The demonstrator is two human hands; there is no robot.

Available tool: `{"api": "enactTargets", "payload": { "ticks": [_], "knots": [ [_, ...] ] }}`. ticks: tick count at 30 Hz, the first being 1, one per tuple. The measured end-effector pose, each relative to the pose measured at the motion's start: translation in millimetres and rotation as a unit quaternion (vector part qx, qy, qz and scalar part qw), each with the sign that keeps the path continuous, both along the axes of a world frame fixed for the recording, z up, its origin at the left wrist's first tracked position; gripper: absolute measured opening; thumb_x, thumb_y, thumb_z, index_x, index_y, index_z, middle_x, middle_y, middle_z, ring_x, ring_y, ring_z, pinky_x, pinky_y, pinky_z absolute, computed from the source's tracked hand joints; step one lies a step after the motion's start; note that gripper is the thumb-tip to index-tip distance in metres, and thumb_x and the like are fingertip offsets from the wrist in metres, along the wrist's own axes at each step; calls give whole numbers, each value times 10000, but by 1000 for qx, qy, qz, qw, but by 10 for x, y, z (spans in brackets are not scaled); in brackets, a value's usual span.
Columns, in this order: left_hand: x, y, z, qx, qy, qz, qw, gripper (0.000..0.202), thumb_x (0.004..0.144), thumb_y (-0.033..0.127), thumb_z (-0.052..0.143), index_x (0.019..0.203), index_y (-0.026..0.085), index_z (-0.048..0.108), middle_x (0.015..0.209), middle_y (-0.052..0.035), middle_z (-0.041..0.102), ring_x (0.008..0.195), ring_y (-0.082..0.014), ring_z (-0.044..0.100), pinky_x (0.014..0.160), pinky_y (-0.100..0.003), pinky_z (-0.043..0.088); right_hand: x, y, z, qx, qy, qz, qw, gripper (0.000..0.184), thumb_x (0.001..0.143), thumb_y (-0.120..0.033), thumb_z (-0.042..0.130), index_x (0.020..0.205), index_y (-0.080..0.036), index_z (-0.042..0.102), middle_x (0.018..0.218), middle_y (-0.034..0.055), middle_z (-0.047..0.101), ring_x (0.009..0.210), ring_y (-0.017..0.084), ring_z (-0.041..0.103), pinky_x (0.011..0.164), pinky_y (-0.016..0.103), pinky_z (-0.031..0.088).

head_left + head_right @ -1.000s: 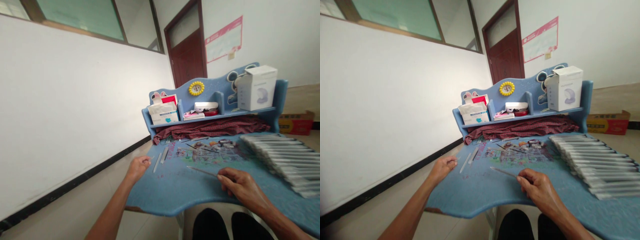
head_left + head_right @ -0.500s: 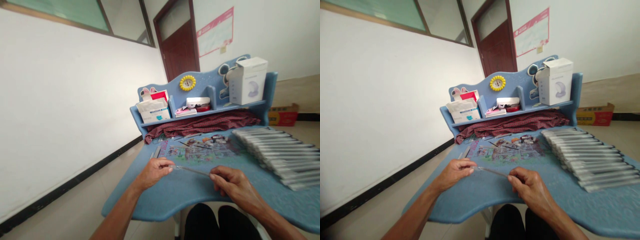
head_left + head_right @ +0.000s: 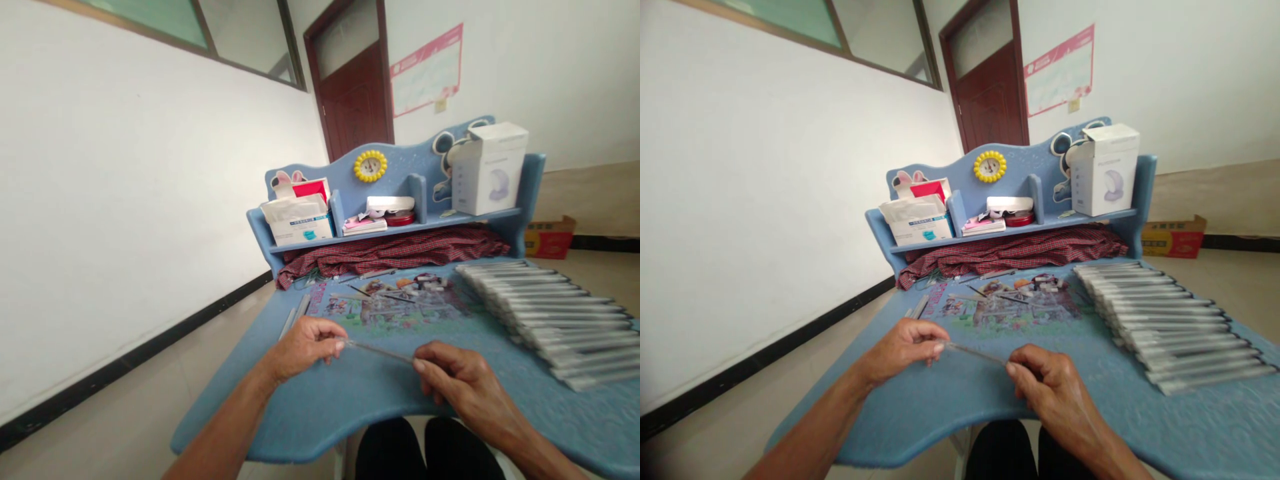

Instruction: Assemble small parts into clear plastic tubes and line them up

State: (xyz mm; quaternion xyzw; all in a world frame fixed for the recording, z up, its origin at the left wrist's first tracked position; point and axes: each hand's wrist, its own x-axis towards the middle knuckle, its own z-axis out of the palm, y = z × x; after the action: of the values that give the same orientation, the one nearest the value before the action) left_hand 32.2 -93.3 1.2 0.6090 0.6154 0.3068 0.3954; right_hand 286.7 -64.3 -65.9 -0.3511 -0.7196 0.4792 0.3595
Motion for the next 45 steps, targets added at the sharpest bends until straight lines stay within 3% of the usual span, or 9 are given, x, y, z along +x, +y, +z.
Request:
{"api": "enactTargets", "payload": {
  "ticks": [13,20,26,34,42,45],
  "knots": [
    [191,243,77,-9,-225,-16,974,190,657,270,670,754,114,622,499,6,573,406,-71,487,419,-190,415,-22,44,-57,-21,-7,1,1000,335,806,-479,461,730,-172,572,572,-16,523,496,100,483,457,194,372],
    [276,325,-59,-5,-297,9,955,183,642,263,685,701,132,571,468,26,539,372,-65,439,376,-189,380,-32,37,-45,32,-34,21,999,344,846,-459,410,722,-175,559,534,-34,443,502,95,431,464,197,327],
    [279,296,-75,-37,-311,18,950,184,622,248,694,673,138,556,457,29,532,350,-62,428,362,-187,355,-37,10,-72,107,-70,12,992,300,877,-394,374,752,-187,551,532,-42,382,491,96,388,472,217,284],
    [297,262,-117,-39,-298,13,954,174,642,254,672,670,136,547,472,10,572,343,-65,448,376,-190,367,-43,5,-79,150,-83,3,985,236,885,-325,368,782,-187,529,543,-43,396,484,95,399,476,216,282],
    [290,246,-105,-15,-270,31,962,189,668,287,665,700,142,548,470,32,551,365,-48,433,380,-160,347,-79,11,20,185,-105,-26,977,197,871,-273,402,763,-182,540,516,-53,402,467,77,378,467,196,260],
    [306,261,-82,2,-263,28,964,198,662,303,671,697,146,555,462,35,543,384,-53,438,387,-158,350,-93,14,91,238,-141,-50,960,149,866,-265,421,845,-198,553,551,-48,478,493,82,426,497,191,285]
  ]
}}
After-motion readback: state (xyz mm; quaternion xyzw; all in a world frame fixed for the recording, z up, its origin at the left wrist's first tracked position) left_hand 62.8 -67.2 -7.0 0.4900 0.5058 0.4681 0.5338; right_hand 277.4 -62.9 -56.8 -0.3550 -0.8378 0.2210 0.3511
